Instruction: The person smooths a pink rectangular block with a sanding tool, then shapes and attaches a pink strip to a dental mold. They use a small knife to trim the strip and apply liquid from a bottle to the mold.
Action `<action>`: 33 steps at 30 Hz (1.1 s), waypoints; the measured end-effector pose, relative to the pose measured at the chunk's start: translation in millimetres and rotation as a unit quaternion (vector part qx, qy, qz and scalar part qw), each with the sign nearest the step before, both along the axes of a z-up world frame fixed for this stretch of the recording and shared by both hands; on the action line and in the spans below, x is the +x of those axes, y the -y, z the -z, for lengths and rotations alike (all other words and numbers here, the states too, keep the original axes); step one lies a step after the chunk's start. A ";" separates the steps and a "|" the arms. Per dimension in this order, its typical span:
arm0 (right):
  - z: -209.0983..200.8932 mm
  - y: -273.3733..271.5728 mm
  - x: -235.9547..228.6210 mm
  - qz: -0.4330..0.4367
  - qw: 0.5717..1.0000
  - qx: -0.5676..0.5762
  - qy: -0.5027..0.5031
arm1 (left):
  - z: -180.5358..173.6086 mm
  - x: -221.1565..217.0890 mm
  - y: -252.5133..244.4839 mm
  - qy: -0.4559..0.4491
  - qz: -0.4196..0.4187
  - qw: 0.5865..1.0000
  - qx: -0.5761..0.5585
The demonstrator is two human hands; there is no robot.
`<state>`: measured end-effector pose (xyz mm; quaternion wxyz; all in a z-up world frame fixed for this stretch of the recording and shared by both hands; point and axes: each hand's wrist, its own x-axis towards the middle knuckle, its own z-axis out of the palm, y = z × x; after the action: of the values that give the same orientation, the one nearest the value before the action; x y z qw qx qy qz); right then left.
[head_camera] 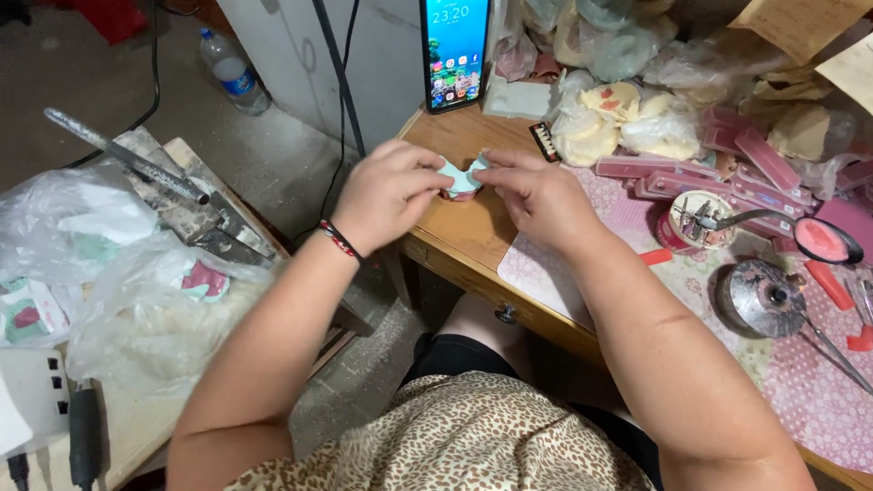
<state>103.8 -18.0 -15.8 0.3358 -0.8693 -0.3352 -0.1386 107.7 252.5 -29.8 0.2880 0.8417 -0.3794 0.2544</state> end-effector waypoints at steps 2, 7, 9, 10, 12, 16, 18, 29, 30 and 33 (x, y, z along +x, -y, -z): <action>4.6 1.1 2.2 0.003 1.000 -0.021 -0.002 | 17.0 -0.5 1.7 0.010 -0.001 1.000 -0.027; 7.1 -0.3 6.3 0.002 0.999 -0.048 -0.009 | 49.8 9.2 8.6 0.033 -0.031 0.997 -0.064; 4.0 -2.1 5.9 0.001 0.998 -0.054 -0.015 | 49.1 8.5 10.3 0.031 -0.034 0.997 -0.067; 4.3 -2.2 5.3 0.002 0.998 -0.054 -0.016 | 52.3 9.9 11.4 0.030 -0.034 0.997 -0.067; 3.5 -4.1 5.3 0.012 0.998 -0.049 -0.031 | 57.7 13.0 11.9 0.030 -0.050 0.997 -0.054; 16.4 1.8 12.3 0.032 0.995 -0.078 -0.051 | 57.3 11.1 12.9 0.029 -0.068 0.996 -0.045; 17.2 3.1 13.6 0.038 0.994 -0.084 -0.063 | 55.3 10.9 15.4 0.037 -0.073 0.995 -0.056; 2.7 -0.5 8.4 0.042 0.989 -0.131 -0.049 | 55.4 12.7 15.7 0.046 -0.078 0.994 -0.064; 1.8 -0.9 8.0 0.042 0.989 -0.133 -0.047 | 55.0 12.5 15.7 0.050 -0.076 0.994 -0.066; 4.4 0.8 11.2 0.037 0.988 -0.139 -0.051 | 53.3 11.7 16.3 0.045 -0.077 0.994 -0.071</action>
<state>115.0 -18.8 -20.2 0.2231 -0.9250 -0.3018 -0.0589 119.4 236.2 -83.1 0.3094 0.8335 -0.3073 0.3393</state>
